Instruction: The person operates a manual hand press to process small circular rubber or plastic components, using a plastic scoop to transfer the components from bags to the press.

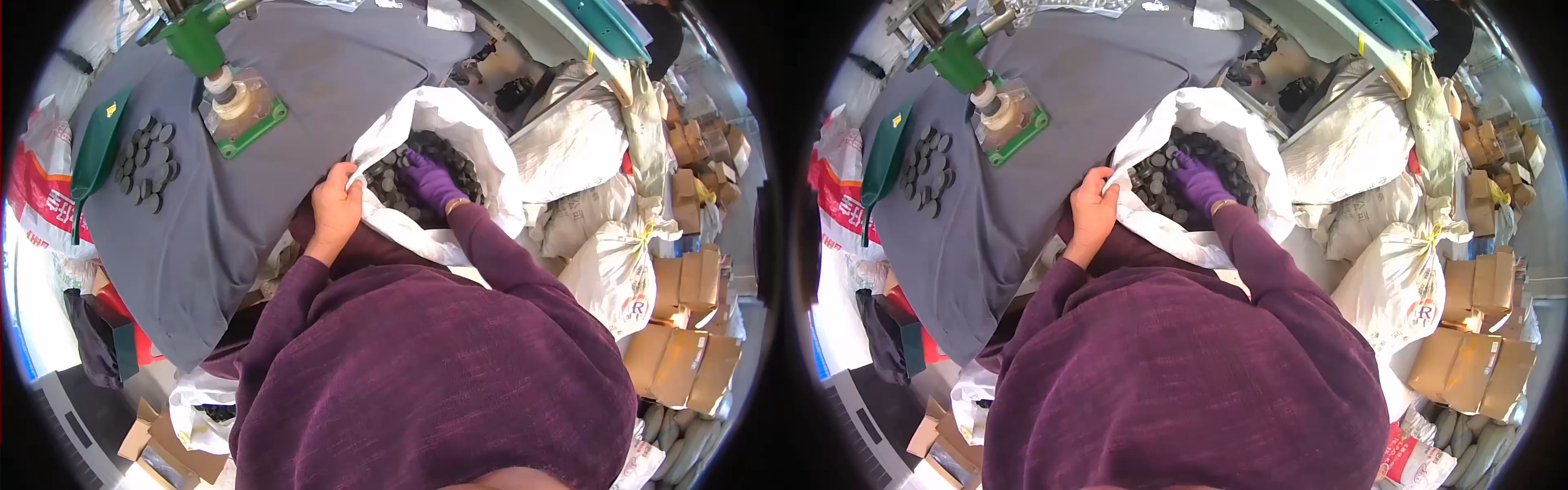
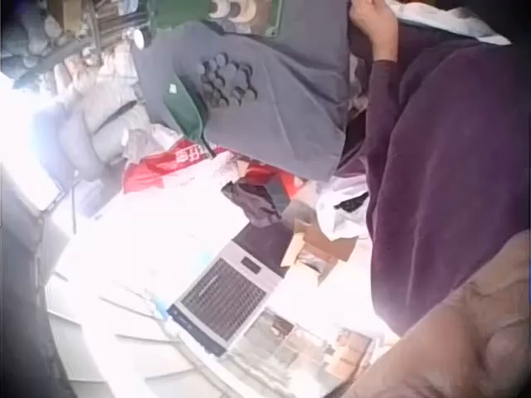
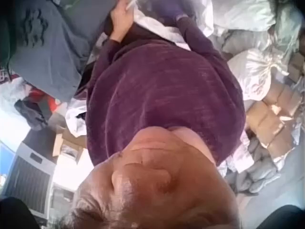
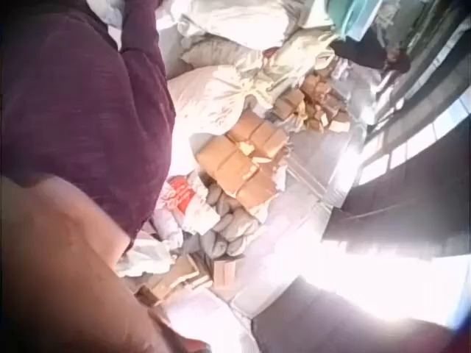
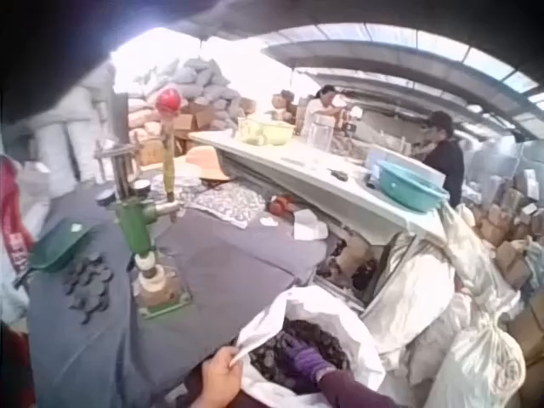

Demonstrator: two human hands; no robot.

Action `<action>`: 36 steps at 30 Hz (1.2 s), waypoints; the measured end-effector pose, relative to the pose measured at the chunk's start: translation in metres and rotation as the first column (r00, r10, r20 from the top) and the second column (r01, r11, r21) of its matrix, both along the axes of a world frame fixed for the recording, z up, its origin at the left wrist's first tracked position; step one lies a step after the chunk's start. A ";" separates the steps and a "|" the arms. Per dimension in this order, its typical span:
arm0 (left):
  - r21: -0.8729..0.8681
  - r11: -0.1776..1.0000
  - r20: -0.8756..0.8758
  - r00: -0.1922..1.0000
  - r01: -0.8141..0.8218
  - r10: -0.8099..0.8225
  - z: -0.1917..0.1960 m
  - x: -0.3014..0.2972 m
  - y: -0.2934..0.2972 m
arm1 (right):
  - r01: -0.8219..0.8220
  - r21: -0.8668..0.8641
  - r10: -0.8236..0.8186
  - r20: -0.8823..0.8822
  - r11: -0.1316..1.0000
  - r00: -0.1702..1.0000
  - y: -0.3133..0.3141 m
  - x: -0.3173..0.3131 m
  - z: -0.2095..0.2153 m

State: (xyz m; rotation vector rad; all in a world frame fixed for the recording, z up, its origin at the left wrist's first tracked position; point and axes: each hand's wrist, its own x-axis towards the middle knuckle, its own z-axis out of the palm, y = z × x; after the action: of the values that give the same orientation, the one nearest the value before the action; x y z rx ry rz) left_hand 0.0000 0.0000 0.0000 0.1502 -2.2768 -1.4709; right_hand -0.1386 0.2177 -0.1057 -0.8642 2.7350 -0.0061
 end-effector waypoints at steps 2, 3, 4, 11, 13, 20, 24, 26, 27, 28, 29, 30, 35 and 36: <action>-0.043 0.999 -0.001 1.000 0.015 -0.015 0.002 -0.002 -0.009 | 0.575 -0.428 -0.331 0.519 0.698 0.788 0.009 -0.025 -0.014; -0.009 1.000 0.025 0.999 -0.025 0.025 -0.005 0.009 0.014 | 0.556 -0.389 -0.317 0.529 0.734 0.788 0.036 -0.019 -0.010; -0.050 0.999 0.009 1.000 -0.015 0.016 -0.008 0.009 0.007 | 0.441 -0.429 -0.254 0.426 0.788 0.868 0.032 -0.017 -0.003; -0.151 0.988 0.029 1.000 0.016 -0.012 -0.006 -0.003 -0.008 | 0.026 0.067 -0.015 -0.157 0.997 0.987 0.021 0.002 0.029; -0.116 0.993 0.047 0.999 -0.013 0.019 -0.006 0.001 -0.011 | 0.105 0.209 -0.105 -0.012 0.972 0.994 0.009 0.022 0.048; -0.034 0.998 0.006 0.998 0.055 -0.054 -0.001 -0.008 0.011 | 0.009 -0.024 -0.003 0.231 1.000 0.973 0.040 0.072 0.048; -0.083 0.984 0.028 0.988 0.156 -0.154 0.008 0.025 -0.013 | 0.173 -0.247 -0.052 0.429 0.953 0.902 0.002 0.073 0.115; -0.161 0.971 -0.153 0.968 0.176 -0.200 0.022 0.040 -0.024 | 0.171 -0.350 -0.051 0.327 0.921 0.944 -0.011 0.060 0.139; -0.170 0.971 -0.161 0.967 0.168 -0.196 0.034 0.045 -0.034 | 0.171 -0.448 -0.076 0.222 0.877 0.972 -0.020 0.051 0.153; -0.132 0.965 -0.122 0.963 0.225 -0.241 0.048 0.055 -0.043 | 0.158 -0.452 -0.061 0.222 0.878 0.973 -0.033 0.051 0.176; -0.092 0.955 -0.083 0.954 0.282 -0.289 0.062 0.064 -0.053 | 0.276 -0.484 -0.154 0.277 0.830 0.949 -0.049 0.053 0.204; -0.048 0.968 -0.127 0.960 0.245 -0.249 0.078 0.070 -0.064 | 0.397 -0.509 -0.251 0.332 0.764 0.909 -0.058 0.051 0.219; -0.151 0.912 -0.228 0.911 -0.382 0.344 0.111 0.083 -0.169 | 0.136 -0.906 -0.026 0.137 0.402 0.990 -0.116 0.034 0.226; -0.223 0.855 -0.262 0.873 -0.469 0.411 0.108 0.080 -0.198 | 0.143 -0.948 0.008 0.152 0.285 0.988 -0.130 0.030 0.222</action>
State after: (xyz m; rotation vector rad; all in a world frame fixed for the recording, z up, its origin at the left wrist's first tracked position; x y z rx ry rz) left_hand 0.0797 -0.1978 0.1077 0.3909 -2.0722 -0.8740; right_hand -0.1081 0.0878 0.1164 -0.8842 2.3938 -1.8636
